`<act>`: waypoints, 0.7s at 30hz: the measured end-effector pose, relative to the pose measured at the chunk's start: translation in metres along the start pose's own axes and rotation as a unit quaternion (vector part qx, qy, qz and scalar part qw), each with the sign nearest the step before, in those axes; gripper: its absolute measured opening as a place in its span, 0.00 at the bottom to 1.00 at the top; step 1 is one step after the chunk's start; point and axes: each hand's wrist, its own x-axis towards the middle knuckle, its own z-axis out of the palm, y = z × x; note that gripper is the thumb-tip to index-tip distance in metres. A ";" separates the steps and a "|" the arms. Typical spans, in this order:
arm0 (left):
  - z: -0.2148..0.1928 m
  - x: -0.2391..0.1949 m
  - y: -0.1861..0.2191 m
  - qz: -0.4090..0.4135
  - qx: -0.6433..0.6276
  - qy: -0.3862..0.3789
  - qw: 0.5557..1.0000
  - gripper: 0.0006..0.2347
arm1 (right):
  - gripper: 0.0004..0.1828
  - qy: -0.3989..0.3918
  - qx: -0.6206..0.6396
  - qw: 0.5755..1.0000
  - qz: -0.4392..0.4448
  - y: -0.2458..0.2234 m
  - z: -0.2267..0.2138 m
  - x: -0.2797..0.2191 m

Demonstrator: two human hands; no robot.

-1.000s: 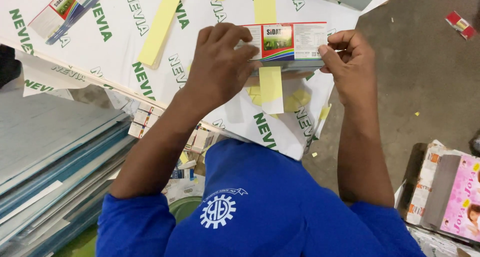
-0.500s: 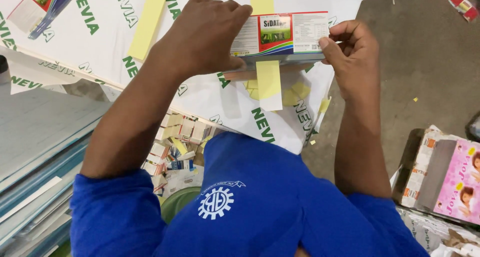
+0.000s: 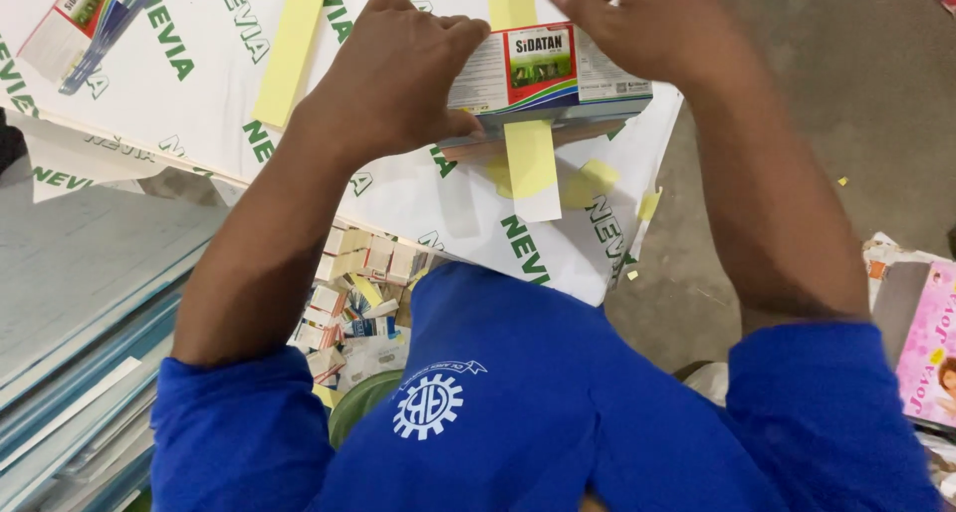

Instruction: Manually applying adhesive strips and assembling product boxes in a print shop.

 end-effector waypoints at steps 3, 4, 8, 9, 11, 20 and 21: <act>-0.001 0.001 0.000 -0.004 -0.007 0.001 1.000 0.33 | 0.21 -0.170 0.012 0.980 0.107 -0.002 0.017 0.045; -0.002 0.000 -0.001 -0.008 -0.011 -0.002 1.000 0.33 | 0.20 -0.210 0.061 0.967 0.134 -0.001 0.024 0.058; 0.002 0.000 0.000 -0.024 -0.021 -0.011 0.999 0.31 | 0.18 -0.212 0.052 0.972 0.089 0.009 0.036 0.062; 0.003 -0.001 0.000 -0.026 -0.021 -0.013 0.999 0.30 | 0.19 -0.197 0.007 0.972 0.131 -0.004 0.030 0.056; 0.005 -0.001 0.000 -0.030 -0.022 -0.016 0.999 0.29 | 0.20 -0.183 -0.038 0.967 0.170 -0.019 0.025 0.049; 0.010 -0.001 -0.001 -0.019 -0.013 0.003 1.000 0.30 | 0.19 -0.150 -0.014 0.975 0.163 -0.024 0.018 0.036; 0.010 -0.001 -0.001 -0.021 -0.011 0.002 1.000 0.30 | 0.19 -0.142 -0.009 0.977 0.160 -0.025 0.016 0.036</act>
